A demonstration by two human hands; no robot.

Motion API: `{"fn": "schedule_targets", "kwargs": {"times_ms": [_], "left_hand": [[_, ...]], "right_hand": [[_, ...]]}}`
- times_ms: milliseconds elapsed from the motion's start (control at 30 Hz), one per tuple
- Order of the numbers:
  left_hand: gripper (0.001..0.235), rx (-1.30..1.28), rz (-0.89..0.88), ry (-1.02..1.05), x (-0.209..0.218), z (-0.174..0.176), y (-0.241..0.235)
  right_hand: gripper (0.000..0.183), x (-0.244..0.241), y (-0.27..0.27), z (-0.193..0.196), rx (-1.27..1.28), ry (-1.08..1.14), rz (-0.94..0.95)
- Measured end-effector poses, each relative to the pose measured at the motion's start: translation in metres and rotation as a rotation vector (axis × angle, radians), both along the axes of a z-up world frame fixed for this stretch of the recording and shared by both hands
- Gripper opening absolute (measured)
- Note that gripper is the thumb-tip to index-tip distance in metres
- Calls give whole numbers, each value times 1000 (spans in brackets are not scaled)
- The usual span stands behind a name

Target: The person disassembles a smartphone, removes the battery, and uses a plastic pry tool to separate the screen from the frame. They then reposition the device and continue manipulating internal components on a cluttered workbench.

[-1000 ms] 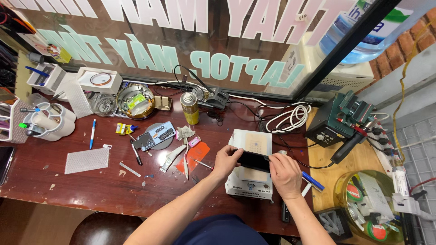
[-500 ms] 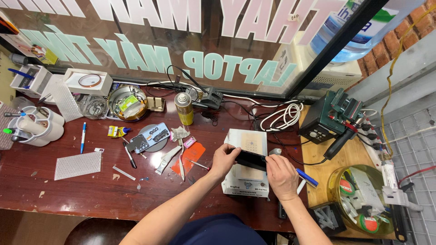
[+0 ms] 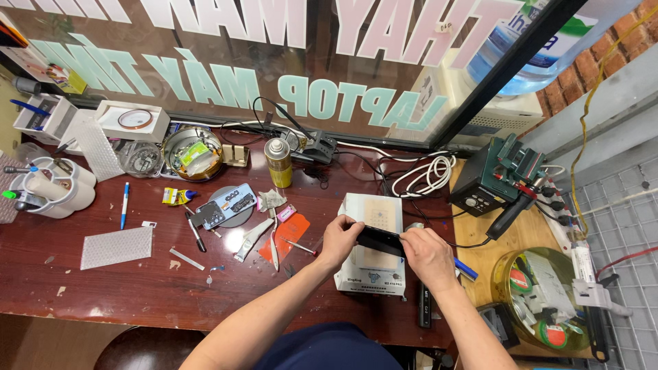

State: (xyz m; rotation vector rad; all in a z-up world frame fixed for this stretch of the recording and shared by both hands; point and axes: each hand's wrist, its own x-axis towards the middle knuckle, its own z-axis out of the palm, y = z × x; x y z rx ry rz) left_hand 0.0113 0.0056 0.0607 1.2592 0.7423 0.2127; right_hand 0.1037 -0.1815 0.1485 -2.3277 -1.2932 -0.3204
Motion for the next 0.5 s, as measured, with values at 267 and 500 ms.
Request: {"fn": "schedule_targets", "kwargs": {"times_ms": [267,500], "left_hand": [[28,107,18,-9,-1,-3,-6],[38,230,17,121,5,9,-5]], "right_hand": [[12,23,-4,-2,-83,607,-79],[20,6,-17,-14,212,514,-310]]}}
